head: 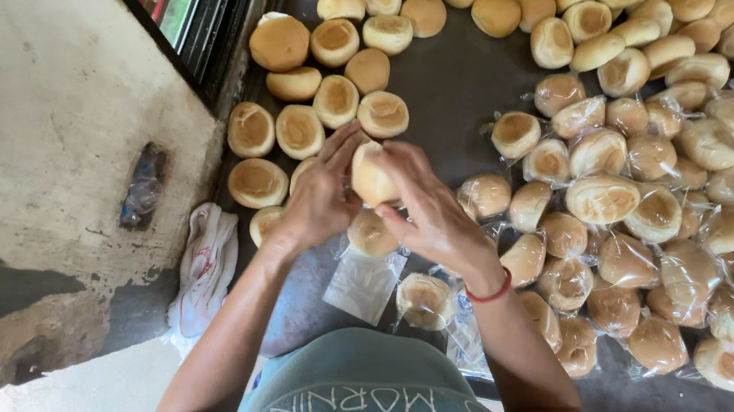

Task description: The person picks up bread rolls by hand, places them into plastic bags, and twists the opening of each bag.

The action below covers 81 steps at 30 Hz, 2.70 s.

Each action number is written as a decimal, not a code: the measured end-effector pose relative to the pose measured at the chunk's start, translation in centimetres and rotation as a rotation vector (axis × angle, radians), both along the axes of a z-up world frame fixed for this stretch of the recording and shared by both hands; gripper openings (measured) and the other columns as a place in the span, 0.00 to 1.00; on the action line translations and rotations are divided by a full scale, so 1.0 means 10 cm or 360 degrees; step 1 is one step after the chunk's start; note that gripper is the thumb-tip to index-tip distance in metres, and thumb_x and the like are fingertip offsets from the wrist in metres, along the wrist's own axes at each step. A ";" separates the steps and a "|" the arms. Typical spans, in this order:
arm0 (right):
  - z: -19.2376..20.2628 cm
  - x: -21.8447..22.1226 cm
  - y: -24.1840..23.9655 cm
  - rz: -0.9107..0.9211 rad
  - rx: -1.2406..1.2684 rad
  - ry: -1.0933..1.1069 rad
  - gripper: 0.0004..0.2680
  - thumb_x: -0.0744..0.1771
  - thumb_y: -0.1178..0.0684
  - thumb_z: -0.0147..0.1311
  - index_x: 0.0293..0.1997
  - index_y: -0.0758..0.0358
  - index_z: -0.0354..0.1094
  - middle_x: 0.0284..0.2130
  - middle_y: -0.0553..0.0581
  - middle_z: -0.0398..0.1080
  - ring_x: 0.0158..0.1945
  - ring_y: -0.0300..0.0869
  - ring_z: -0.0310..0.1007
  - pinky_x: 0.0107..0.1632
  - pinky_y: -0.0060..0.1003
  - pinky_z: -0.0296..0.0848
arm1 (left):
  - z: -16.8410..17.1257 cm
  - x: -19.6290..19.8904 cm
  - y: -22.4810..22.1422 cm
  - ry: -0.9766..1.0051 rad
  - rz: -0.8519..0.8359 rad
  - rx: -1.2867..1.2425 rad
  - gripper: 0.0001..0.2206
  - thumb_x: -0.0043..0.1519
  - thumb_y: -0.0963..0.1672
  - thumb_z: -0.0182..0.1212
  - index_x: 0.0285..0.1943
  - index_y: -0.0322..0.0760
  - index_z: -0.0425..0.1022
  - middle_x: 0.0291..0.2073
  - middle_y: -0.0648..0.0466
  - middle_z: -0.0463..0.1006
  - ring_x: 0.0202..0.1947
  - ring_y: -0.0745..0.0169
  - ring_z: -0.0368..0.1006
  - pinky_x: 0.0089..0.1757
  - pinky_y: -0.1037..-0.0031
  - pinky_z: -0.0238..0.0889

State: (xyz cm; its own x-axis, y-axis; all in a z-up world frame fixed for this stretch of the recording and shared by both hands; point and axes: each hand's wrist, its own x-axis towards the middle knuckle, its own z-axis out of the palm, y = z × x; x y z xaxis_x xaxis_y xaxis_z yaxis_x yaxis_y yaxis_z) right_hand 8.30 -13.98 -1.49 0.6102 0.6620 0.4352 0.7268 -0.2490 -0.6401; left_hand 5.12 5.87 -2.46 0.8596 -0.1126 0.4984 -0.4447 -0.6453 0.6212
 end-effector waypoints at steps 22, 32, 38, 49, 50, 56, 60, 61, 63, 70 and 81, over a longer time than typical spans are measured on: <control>0.02 -0.31 -0.35 0.0568 0.1506 0.1627 0.04 0.70 0.58 0.56 0.41 0.67 0.70 0.36 0.60 0.76 0.36 0.43 0.79 0.36 0.36 0.79 | 0.04 -0.42 -0.06 0.0292 -0.0334 -0.1321 0.04 0.70 0.39 0.64 0.49 0.28 0.79 0.40 0.57 0.79 0.41 0.73 0.72 0.44 0.76 0.67; -0.27 -0.27 -0.29 0.0114 0.1460 0.1269 0.05 0.68 0.62 0.56 0.48 0.70 0.71 0.39 0.54 0.74 0.40 0.34 0.72 0.46 0.29 0.71 | 0.04 -0.32 -0.07 0.0407 -0.0042 -0.0759 0.06 0.68 0.41 0.67 0.44 0.29 0.80 0.33 0.57 0.79 0.30 0.74 0.69 0.34 0.79 0.64; -0.18 -0.33 -0.15 -0.0167 0.0327 0.0166 0.02 0.70 0.61 0.55 0.44 0.67 0.71 0.41 0.58 0.75 0.43 0.41 0.78 0.47 0.33 0.77 | -0.11 -0.22 -0.06 0.0879 -0.0063 -0.0582 0.08 0.72 0.41 0.60 0.47 0.29 0.81 0.32 0.48 0.80 0.32 0.66 0.71 0.38 0.74 0.65; -0.47 -0.12 -0.10 0.0012 0.0623 0.0723 0.03 0.72 0.61 0.53 0.46 0.71 0.71 0.49 0.56 0.72 0.52 0.37 0.73 0.55 0.33 0.74 | 0.07 -0.46 -0.18 0.0654 -0.0269 -0.0172 0.07 0.62 0.42 0.69 0.45 0.34 0.80 0.33 0.52 0.81 0.28 0.64 0.76 0.34 0.71 0.71; -0.53 -0.11 -0.12 0.0012 0.0620 0.0726 0.03 0.72 0.61 0.53 0.46 0.71 0.71 0.49 0.56 0.72 0.52 0.37 0.73 0.55 0.33 0.74 | 0.09 -0.50 -0.21 0.0264 -0.0053 0.0042 0.06 0.61 0.40 0.69 0.45 0.35 0.81 0.33 0.51 0.80 0.30 0.58 0.76 0.33 0.67 0.70; -0.63 -0.11 -0.16 -0.0107 0.0793 0.1442 0.01 0.70 0.65 0.57 0.42 0.75 0.71 0.49 0.59 0.71 0.46 0.40 0.70 0.48 0.34 0.71 | 0.07 -0.54 -0.21 -0.0379 0.0125 0.0214 0.06 0.60 0.40 0.70 0.45 0.38 0.81 0.40 0.52 0.78 0.36 0.57 0.77 0.36 0.68 0.71; -0.41 -0.23 -0.08 -0.0009 0.0444 0.0498 0.07 0.68 0.65 0.56 0.51 0.74 0.70 0.60 0.60 0.65 0.60 0.46 0.71 0.62 0.35 0.74 | -0.15 -0.35 -0.15 0.0267 -0.0142 -0.0689 0.03 0.64 0.36 0.65 0.37 0.33 0.82 0.39 0.51 0.79 0.48 0.59 0.73 0.46 0.74 0.69; -0.35 -0.27 -0.06 -0.0091 0.0221 0.0100 0.08 0.67 0.66 0.58 0.50 0.74 0.70 0.59 0.61 0.66 0.61 0.51 0.73 0.62 0.36 0.74 | -0.22 -0.35 -0.17 0.0267 -0.0140 -0.0690 0.03 0.64 0.36 0.65 0.37 0.33 0.82 0.39 0.51 0.79 0.48 0.59 0.73 0.46 0.74 0.69; -0.26 -0.35 -0.02 -0.0175 0.0253 -0.0032 0.10 0.67 0.64 0.60 0.52 0.75 0.69 0.59 0.64 0.64 0.59 0.52 0.73 0.61 0.38 0.74 | -0.33 -0.35 -0.20 0.0752 -0.0291 -0.1662 0.03 0.65 0.38 0.64 0.44 0.31 0.81 0.47 0.55 0.75 0.43 0.70 0.75 0.47 0.79 0.70; -0.18 -0.55 -0.02 -0.0370 0.0273 -0.0773 0.04 0.65 0.68 0.58 0.40 0.71 0.68 0.42 0.62 0.72 0.44 0.50 0.74 0.48 0.45 0.72 | -0.65 -0.26 -0.16 0.0394 -0.0167 -0.1425 0.02 0.65 0.39 0.66 0.42 0.32 0.79 0.43 0.54 0.77 0.35 0.72 0.74 0.34 0.82 0.68; -0.96 -0.54 -0.83 -0.0958 0.0227 0.0488 0.06 0.69 0.59 0.59 0.49 0.69 0.72 0.41 0.59 0.74 0.40 0.39 0.74 0.42 0.31 0.74 | -0.31 -0.29 -0.18 0.0898 -0.0326 -0.2032 0.30 0.53 0.33 0.67 0.65 0.40 0.63 0.59 0.63 0.71 0.48 0.72 0.78 0.48 0.78 0.76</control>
